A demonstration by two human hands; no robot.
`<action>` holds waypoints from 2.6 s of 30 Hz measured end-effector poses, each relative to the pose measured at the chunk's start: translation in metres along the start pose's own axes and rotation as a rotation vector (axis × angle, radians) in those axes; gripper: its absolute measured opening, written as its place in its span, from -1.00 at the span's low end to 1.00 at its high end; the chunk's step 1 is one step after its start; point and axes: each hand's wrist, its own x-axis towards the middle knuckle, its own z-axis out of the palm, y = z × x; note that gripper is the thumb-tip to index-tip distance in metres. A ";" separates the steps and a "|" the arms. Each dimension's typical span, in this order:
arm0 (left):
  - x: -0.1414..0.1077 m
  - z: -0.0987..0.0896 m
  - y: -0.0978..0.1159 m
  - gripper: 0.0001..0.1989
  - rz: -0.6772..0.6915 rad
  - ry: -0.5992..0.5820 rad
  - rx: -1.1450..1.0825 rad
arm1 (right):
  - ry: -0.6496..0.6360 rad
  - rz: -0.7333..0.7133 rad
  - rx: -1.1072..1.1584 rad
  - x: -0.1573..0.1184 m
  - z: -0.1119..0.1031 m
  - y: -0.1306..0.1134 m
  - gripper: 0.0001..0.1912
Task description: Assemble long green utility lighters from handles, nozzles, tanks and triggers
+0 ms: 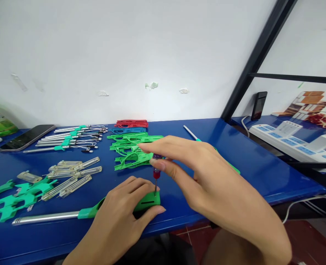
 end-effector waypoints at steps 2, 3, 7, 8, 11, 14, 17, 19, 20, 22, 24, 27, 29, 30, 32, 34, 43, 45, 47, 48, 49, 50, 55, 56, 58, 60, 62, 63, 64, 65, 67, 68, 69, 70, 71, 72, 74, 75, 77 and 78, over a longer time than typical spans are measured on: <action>0.000 -0.001 0.000 -0.82 -0.002 0.002 0.006 | -0.011 -0.007 0.033 0.003 0.001 -0.001 -0.74; 0.000 -0.001 0.001 -0.82 0.001 0.001 0.007 | -0.006 -0.005 0.035 0.005 0.001 -0.001 -0.79; -0.001 -0.001 0.001 -0.81 0.002 -0.005 0.014 | 0.075 0.006 -0.021 0.010 0.003 -0.002 -0.95; -0.001 -0.001 0.001 -0.81 -0.001 -0.004 0.018 | 0.088 0.009 -0.028 0.009 0.003 -0.002 -0.92; 0.000 0.000 0.001 -0.81 -0.005 -0.006 0.024 | 0.043 -0.007 -0.003 0.005 0.002 -0.001 -0.75; 0.000 0.000 0.001 -0.81 -0.002 -0.004 0.026 | -0.004 -0.009 0.032 0.002 -0.001 -0.002 -0.71; -0.001 0.000 0.000 -0.80 0.007 0.007 0.028 | 0.047 0.018 0.007 0.004 -0.002 -0.003 -0.87; -0.002 0.000 0.000 -0.80 0.014 0.015 0.028 | 0.059 0.027 -0.004 0.004 -0.001 -0.004 -0.95; -0.002 0.000 0.000 -0.79 0.016 0.019 0.029 | 0.057 0.030 0.003 0.003 -0.001 -0.004 -0.94; -0.003 0.001 0.000 -0.77 0.018 0.027 0.035 | 0.044 0.029 0.026 0.001 0.000 -0.005 -0.96; -0.003 0.002 -0.001 -0.77 0.015 0.026 0.039 | 0.034 0.018 0.026 -0.002 0.000 -0.005 -0.92; -0.001 0.002 -0.001 -0.79 0.007 0.016 0.037 | -0.010 -0.004 0.015 -0.001 0.001 -0.006 -0.78; 0.001 0.001 0.000 -0.81 0.005 0.010 0.032 | -0.034 -0.012 0.035 0.004 0.003 -0.007 -0.79; 0.001 0.000 0.000 -0.81 0.005 0.009 0.031 | -0.031 -0.014 0.040 0.007 0.005 -0.007 -0.82; 0.002 -0.001 0.001 -0.81 0.004 0.004 0.028 | 0.012 0.008 0.028 0.011 0.008 -0.007 -0.89; 0.001 -0.001 0.002 -0.82 -0.002 -0.002 0.029 | 0.053 0.023 -0.007 0.011 0.010 -0.006 -0.90; -0.003 0.000 0.001 -0.79 -0.005 0.003 0.039 | 0.027 -0.039 -0.042 -0.002 0.002 -0.010 -0.86; -0.003 0.000 -0.001 -0.78 -0.003 0.012 0.042 | 0.040 -0.050 -0.047 0.000 0.003 -0.012 -0.94; -0.003 0.000 -0.001 -0.77 0.003 0.019 0.041 | 0.052 -0.046 -0.070 0.003 0.006 -0.014 -0.87; -0.003 0.000 -0.001 -0.77 0.004 0.020 0.041 | 0.063 -0.035 -0.081 0.004 0.008 -0.014 -0.83; -0.003 0.000 -0.001 -0.77 0.005 0.019 0.041 | 0.075 -0.018 -0.092 0.005 0.009 -0.014 -0.80; -0.003 -0.001 0.000 -0.77 0.004 0.016 0.039 | 0.079 0.000 -0.103 0.006 0.011 -0.014 -0.77; -0.001 -0.003 0.002 -0.81 -0.008 -0.021 0.025 | 0.055 0.055 -0.138 0.009 0.013 -0.009 -0.75; -0.001 -0.003 0.003 -0.83 -0.011 -0.026 0.024 | 0.051 0.060 -0.125 0.010 0.013 -0.008 -0.75; 0.000 -0.003 0.003 -0.85 -0.014 -0.030 0.026 | 0.024 0.066 -0.078 0.011 0.011 -0.006 -0.74; 0.000 -0.002 0.003 -0.87 -0.014 -0.031 0.028 | -0.001 0.065 -0.042 0.012 0.011 -0.006 -0.71; 0.000 -0.002 0.003 -0.89 -0.015 -0.031 0.034 | -0.005 0.057 -0.042 0.012 0.011 -0.005 -0.68; 0.000 -0.001 0.002 -0.89 -0.015 -0.033 0.039 | -0.007 0.050 -0.044 0.011 0.011 -0.006 -0.67; 0.000 -0.001 0.002 -0.88 -0.015 -0.037 0.048 | -0.008 0.043 -0.043 0.011 0.012 -0.006 -0.66; 0.000 -0.001 0.002 -0.88 -0.014 -0.043 0.059 | -0.015 0.034 -0.037 0.011 0.013 -0.006 -0.65; 0.000 0.000 0.002 -0.87 -0.010 -0.054 0.083 | -0.029 0.010 -0.027 0.010 0.015 -0.005 -0.66; 0.000 0.000 0.001 -0.86 -0.005 -0.061 0.093 | -0.037 -0.001 -0.031 0.010 0.015 -0.005 -0.69; 0.000 0.000 0.001 -0.85 -0.001 -0.068 0.102 | -0.040 -0.011 -0.038 0.009 0.015 -0.004 -0.74; 0.000 0.000 0.001 -0.83 0.002 -0.075 0.109 | -0.045 -0.016 -0.043 0.008 0.015 -0.003 -0.78; 0.000 0.000 0.000 -0.82 0.003 -0.081 0.114 | -0.052 -0.027 -0.039 0.007 0.013 -0.003 -0.82; 0.000 0.000 0.000 -0.80 0.003 -0.087 0.119 | -0.060 -0.041 -0.025 0.005 0.012 -0.002 -0.84; 0.001 0.000 0.000 -0.79 -0.001 -0.103 0.129 | -0.066 -0.075 0.023 0.002 0.008 0.001 -0.81; 0.002 0.000 0.001 -0.79 -0.002 -0.112 0.134 | -0.058 -0.086 0.042 0.001 0.006 0.003 -0.77; 0.003 0.000 0.002 -0.80 -0.004 -0.128 0.145 | -0.015 -0.073 0.031 -0.001 0.003 0.008 -0.73; 0.003 0.000 0.002 -0.81 -0.007 -0.134 0.149 | 0.020 -0.051 0.006 -0.002 0.003 0.011 -0.73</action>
